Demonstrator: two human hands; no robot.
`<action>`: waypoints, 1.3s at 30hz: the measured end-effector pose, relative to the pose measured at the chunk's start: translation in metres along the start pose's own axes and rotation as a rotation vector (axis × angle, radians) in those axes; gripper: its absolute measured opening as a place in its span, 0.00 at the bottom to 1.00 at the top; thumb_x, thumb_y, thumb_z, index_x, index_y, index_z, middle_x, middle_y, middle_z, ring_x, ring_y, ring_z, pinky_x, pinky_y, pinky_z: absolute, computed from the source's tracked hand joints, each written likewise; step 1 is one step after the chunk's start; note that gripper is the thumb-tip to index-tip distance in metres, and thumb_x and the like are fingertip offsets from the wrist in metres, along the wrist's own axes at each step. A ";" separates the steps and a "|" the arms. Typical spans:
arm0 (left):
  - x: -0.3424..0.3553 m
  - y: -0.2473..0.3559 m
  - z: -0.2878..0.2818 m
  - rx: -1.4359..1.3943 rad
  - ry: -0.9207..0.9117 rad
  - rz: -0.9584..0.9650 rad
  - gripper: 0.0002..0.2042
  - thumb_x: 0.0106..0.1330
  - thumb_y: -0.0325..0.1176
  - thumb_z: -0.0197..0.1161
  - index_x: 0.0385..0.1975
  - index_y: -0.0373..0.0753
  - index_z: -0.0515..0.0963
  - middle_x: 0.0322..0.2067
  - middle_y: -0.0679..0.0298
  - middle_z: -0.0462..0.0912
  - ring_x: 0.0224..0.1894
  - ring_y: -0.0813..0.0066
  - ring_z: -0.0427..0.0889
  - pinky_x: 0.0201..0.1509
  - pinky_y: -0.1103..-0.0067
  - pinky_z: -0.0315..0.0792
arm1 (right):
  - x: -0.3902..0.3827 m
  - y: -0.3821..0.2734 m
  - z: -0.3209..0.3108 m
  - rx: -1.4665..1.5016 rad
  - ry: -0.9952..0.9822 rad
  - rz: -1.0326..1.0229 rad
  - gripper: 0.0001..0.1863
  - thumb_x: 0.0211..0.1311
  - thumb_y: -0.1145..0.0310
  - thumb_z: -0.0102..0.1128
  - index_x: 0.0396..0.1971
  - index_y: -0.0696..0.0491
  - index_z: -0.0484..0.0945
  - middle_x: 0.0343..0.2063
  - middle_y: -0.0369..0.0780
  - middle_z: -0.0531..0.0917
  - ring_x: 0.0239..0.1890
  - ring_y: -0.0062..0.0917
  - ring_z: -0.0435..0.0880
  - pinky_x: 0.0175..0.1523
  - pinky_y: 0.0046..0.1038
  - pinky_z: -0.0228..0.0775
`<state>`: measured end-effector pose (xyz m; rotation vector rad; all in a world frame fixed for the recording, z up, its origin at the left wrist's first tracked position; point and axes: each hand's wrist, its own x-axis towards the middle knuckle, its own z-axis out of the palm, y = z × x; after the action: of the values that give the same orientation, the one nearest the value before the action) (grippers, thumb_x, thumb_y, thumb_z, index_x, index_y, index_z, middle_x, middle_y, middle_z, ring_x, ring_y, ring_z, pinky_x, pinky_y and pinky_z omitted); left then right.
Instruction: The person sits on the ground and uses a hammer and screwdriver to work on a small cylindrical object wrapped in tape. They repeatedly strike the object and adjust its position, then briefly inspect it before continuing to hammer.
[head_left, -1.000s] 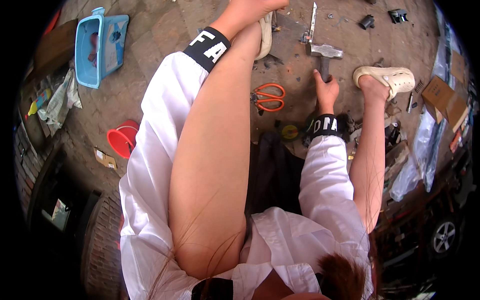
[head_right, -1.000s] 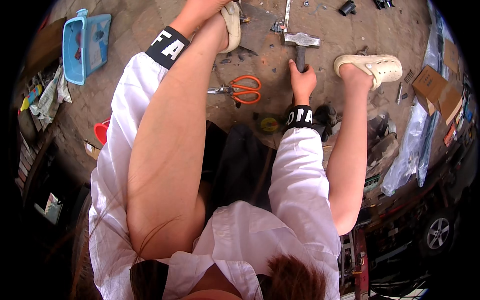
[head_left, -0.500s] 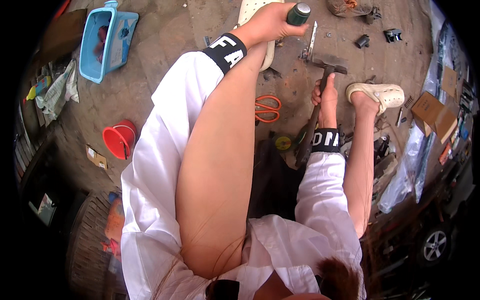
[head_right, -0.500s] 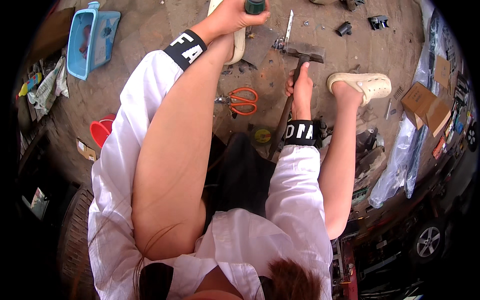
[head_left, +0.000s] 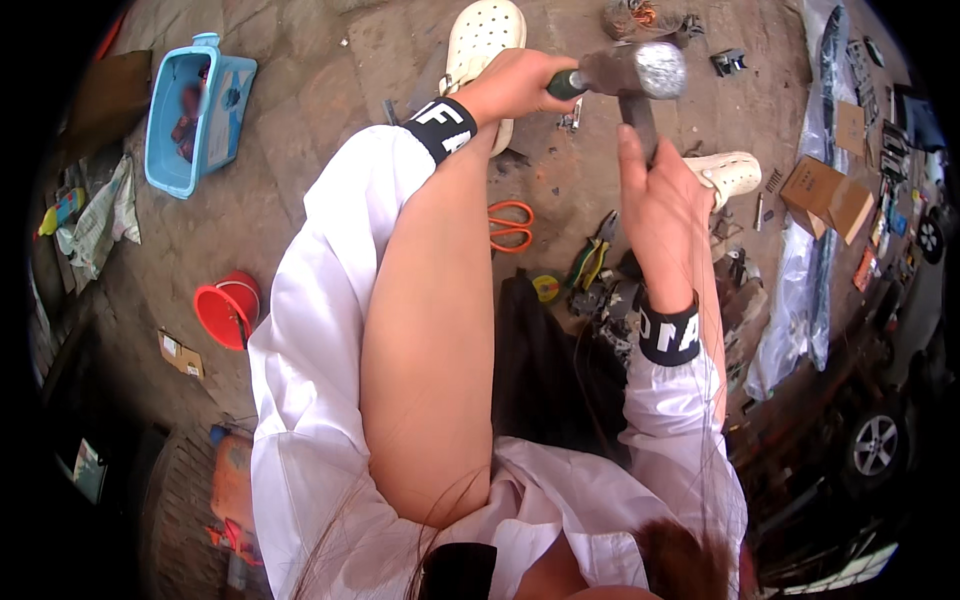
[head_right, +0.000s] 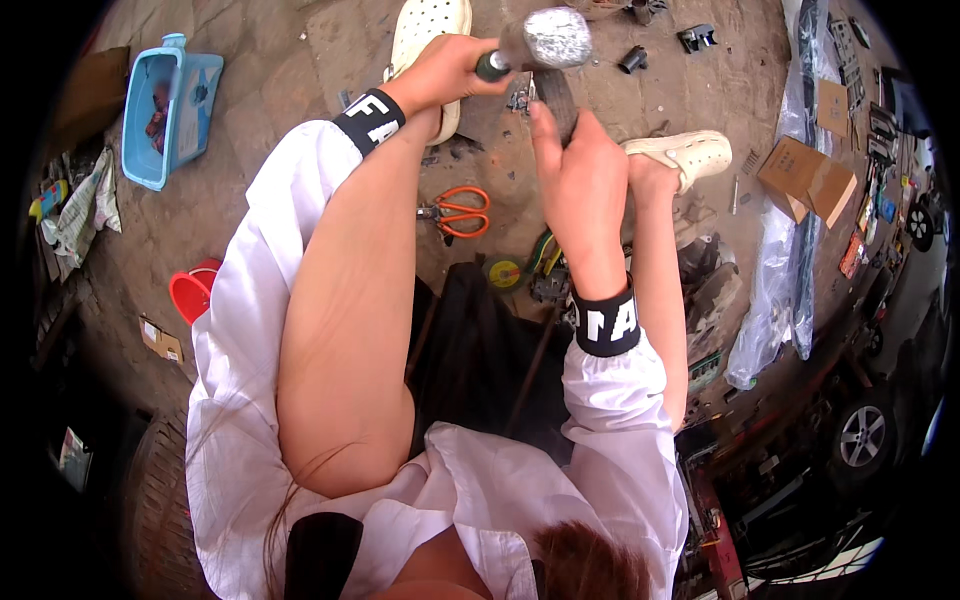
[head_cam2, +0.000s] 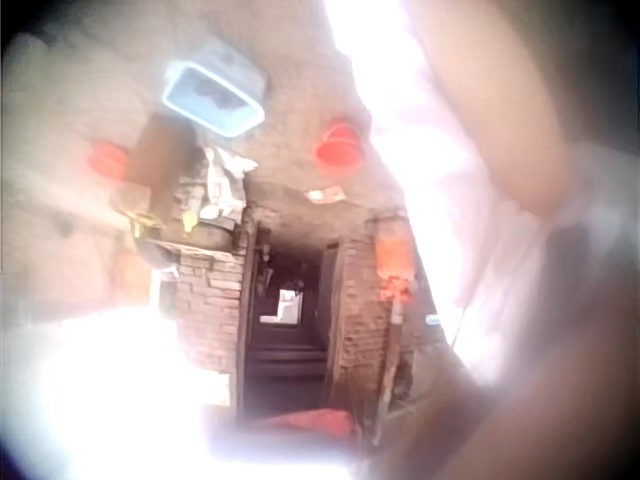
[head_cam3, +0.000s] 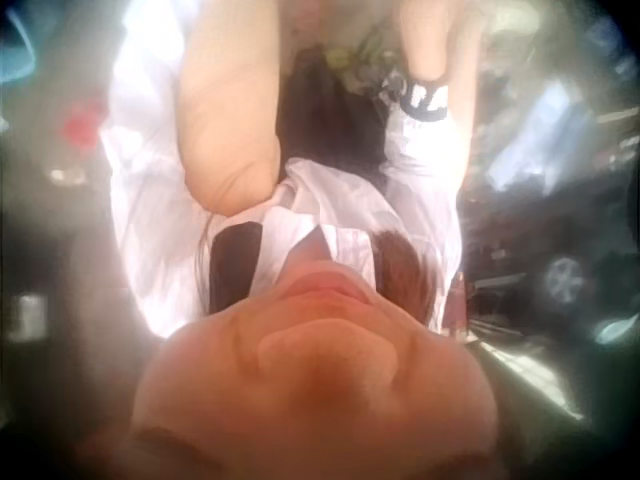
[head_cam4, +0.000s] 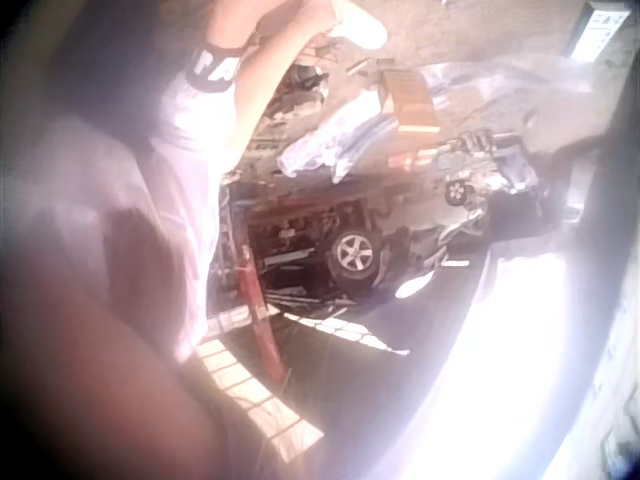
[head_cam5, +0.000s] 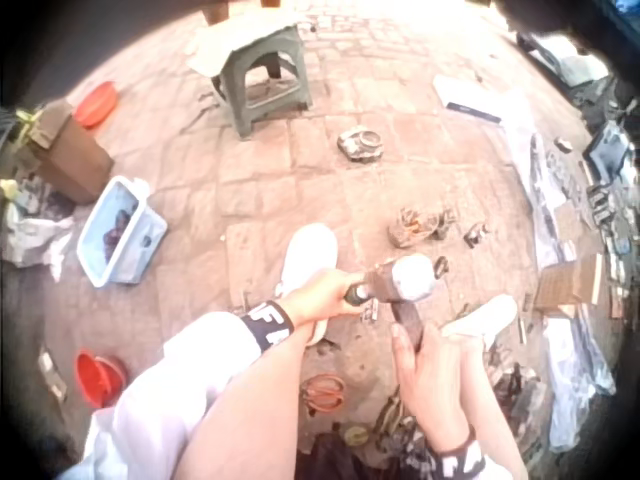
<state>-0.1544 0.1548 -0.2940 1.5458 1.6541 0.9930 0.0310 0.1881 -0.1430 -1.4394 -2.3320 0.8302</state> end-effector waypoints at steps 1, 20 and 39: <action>0.003 -0.004 0.006 -0.006 -0.028 0.015 0.10 0.53 0.39 0.66 0.34 0.47 0.78 0.23 0.62 0.80 0.27 0.59 0.77 0.34 0.72 0.71 | 0.000 0.000 0.003 -0.162 -0.096 0.087 0.25 0.67 0.54 0.53 0.21 0.62 0.71 0.12 0.39 0.72 0.16 0.25 0.71 0.24 0.31 0.63; -0.010 -0.021 0.008 -0.599 0.355 -0.261 0.04 0.61 0.28 0.64 0.27 0.38 0.76 0.23 0.71 0.78 0.24 0.85 0.73 0.29 0.83 0.70 | -0.042 0.043 0.008 0.666 -0.011 0.761 0.25 0.71 0.49 0.41 0.23 0.55 0.69 0.09 0.32 0.64 0.08 0.15 0.59 0.13 0.19 0.49; -0.016 -0.020 0.002 -0.499 0.471 -0.299 0.06 0.59 0.30 0.65 0.30 0.36 0.78 0.25 0.68 0.79 0.30 0.81 0.76 0.35 0.79 0.71 | -0.045 0.043 0.023 0.638 -0.128 0.756 0.25 0.70 0.47 0.43 0.23 0.54 0.69 0.10 0.31 0.65 0.09 0.13 0.60 0.14 0.18 0.51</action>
<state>-0.1618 0.1391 -0.3132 0.7478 1.6952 1.5340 0.0717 0.1554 -0.1841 -1.9558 -1.3106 1.6932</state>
